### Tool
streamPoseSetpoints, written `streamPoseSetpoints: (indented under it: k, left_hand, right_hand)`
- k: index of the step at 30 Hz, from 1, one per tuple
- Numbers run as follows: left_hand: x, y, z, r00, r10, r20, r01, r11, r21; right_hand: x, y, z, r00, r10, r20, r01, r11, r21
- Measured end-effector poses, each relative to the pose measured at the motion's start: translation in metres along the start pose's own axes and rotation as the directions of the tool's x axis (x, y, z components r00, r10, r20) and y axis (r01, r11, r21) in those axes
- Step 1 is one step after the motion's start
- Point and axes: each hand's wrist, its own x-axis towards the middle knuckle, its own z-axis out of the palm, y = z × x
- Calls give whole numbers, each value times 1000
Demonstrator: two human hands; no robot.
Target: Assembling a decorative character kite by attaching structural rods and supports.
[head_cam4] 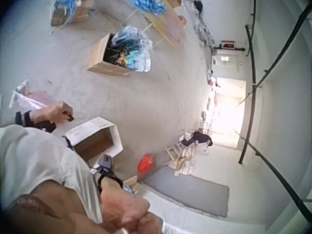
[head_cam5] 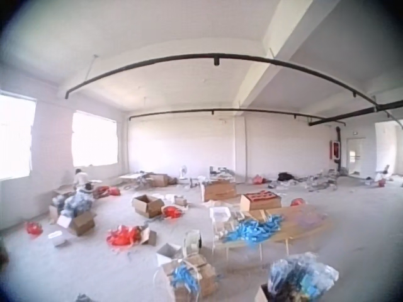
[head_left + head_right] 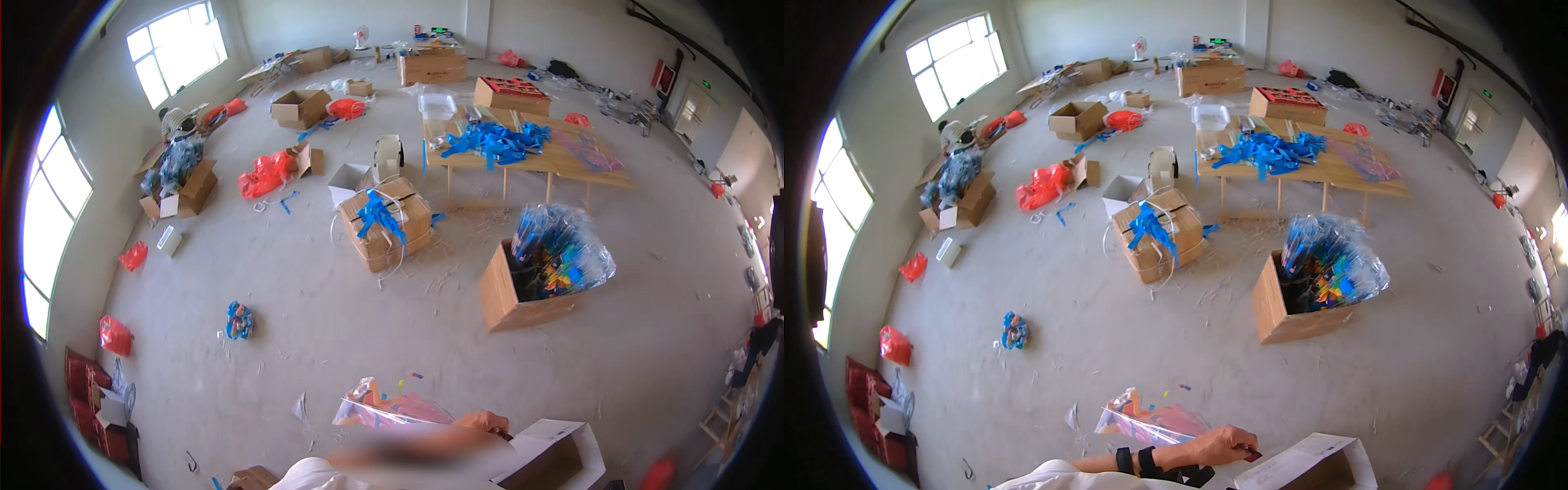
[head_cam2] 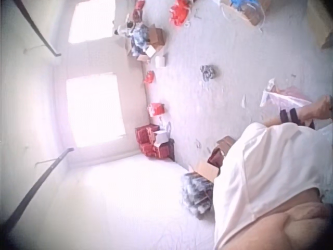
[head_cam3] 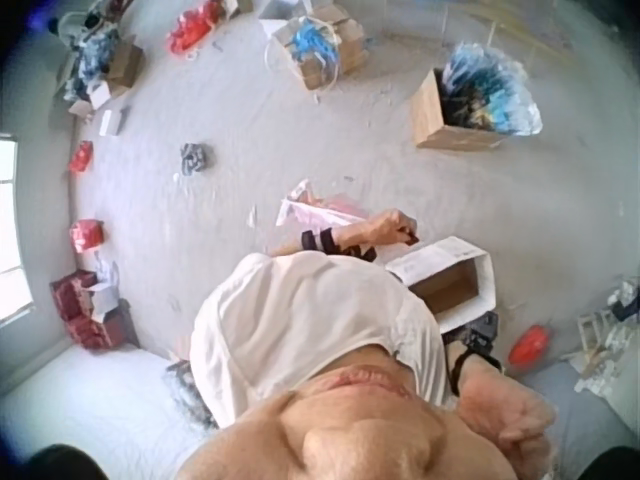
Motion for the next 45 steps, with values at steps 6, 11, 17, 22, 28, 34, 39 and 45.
streamPoseSetpoints:
  k: [6,11,17,22,28,34,39,45]
  left_hand:
    - [-7,-6,-11,999,9,-48,-6,999,47]
    - [-11,-8,-14,991,12,-130,-1,996,86]
    - [-11,-5,-18,981,46,-190,-36,998,52]
    - [-15,-2,-18,979,103,-178,-93,994,65]
    - [-14,0,-13,982,99,-161,-93,995,45]
    - [-5,3,-9,985,84,-152,-78,996,42]
    - [3,1,-3,989,71,-128,-63,996,66]
    - [6,4,0,997,65,-33,-65,998,-1]
  right_hand:
    - [13,4,16,996,-19,87,13,997,72]
    - [23,1,26,990,-48,134,27,988,149]
    - [-17,48,14,943,251,217,-254,967,-13]
    - [-128,150,33,590,807,30,-802,581,140]
    - [-211,167,40,435,896,89,-900,437,6]
    - [-220,162,42,377,925,45,-926,375,33]
    - [-223,157,48,369,929,29,-929,368,47]
    - [-206,144,47,483,875,19,-857,477,-193]
